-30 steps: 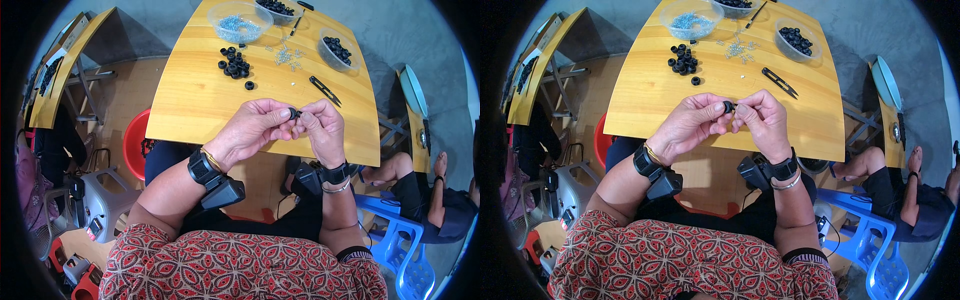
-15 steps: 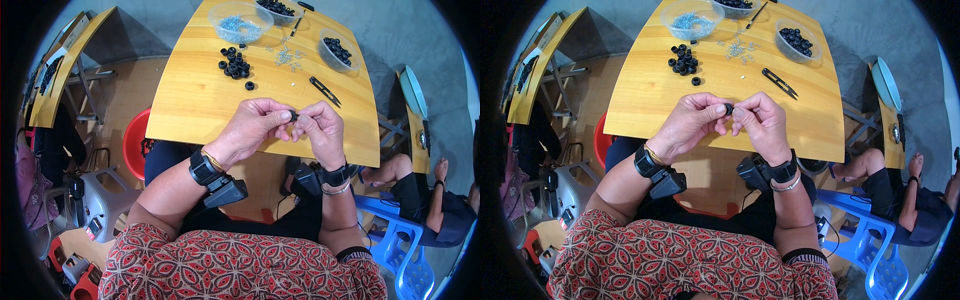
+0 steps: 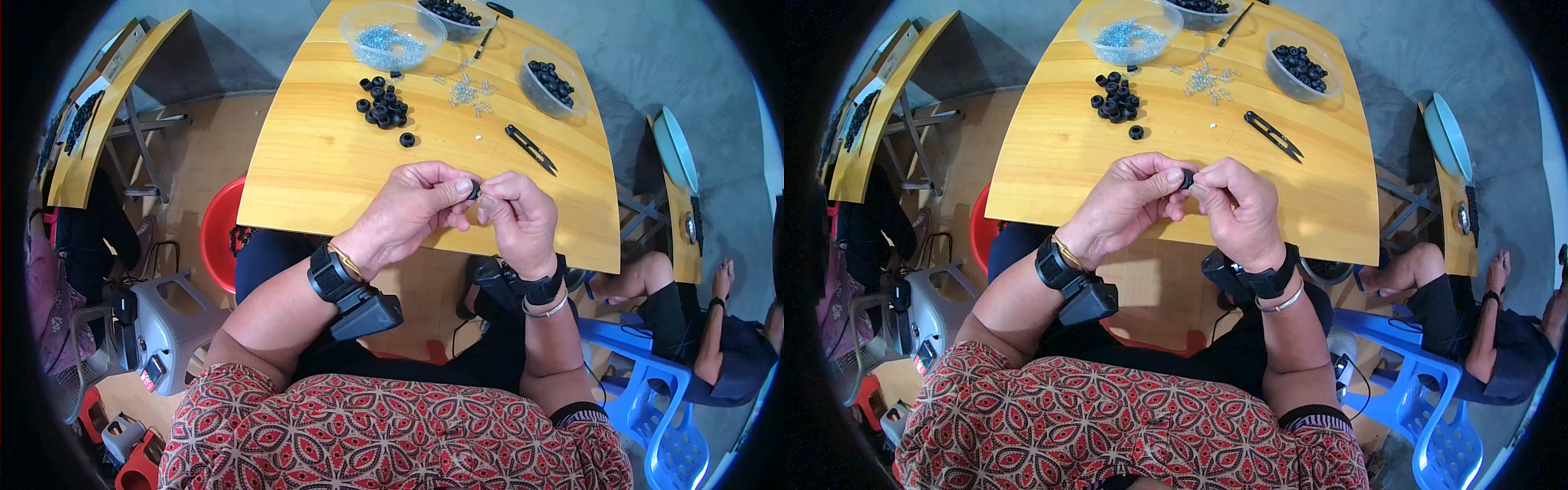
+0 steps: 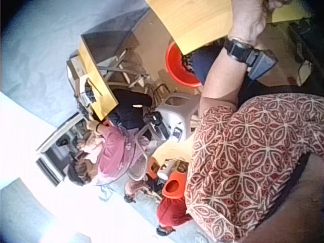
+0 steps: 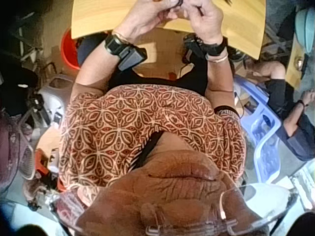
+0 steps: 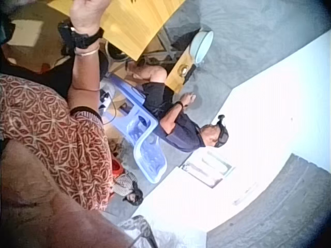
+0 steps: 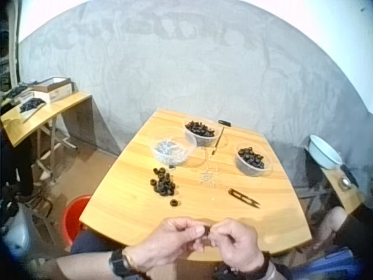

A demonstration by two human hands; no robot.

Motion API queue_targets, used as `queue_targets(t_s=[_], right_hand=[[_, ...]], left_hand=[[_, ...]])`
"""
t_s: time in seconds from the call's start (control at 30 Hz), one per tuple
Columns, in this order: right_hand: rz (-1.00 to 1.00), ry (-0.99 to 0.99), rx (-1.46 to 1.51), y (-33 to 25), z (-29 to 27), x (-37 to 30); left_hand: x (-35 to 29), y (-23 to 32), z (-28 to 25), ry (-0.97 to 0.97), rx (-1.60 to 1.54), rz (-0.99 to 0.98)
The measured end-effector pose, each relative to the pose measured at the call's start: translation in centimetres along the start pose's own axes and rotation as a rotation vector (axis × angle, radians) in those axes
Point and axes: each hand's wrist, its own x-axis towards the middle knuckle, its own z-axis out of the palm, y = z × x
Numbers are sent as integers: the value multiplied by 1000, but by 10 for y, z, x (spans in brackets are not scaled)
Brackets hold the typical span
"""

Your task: The recorder is assembling small black rubber or plastic components with tiny metal parts.

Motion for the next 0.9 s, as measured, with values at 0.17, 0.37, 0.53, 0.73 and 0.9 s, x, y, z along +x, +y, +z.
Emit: queue_targets(t_s=[0.17,0.37,0.53,0.73,0.9], right_hand=[[25,-1,17,2,0,0],[20,59,61,2,6,0],[34,114,16,2,9,-2],[85,137,91,4,11,-5],[112,132,172,0,13,-5]], left_hand=[[0,1,1,43,-18,11],[2,-4,-2,91,42,72],[1,-4,3,126,182,158],[0,-4,6,115,263,204],[0,-5,6,77,315,246]])
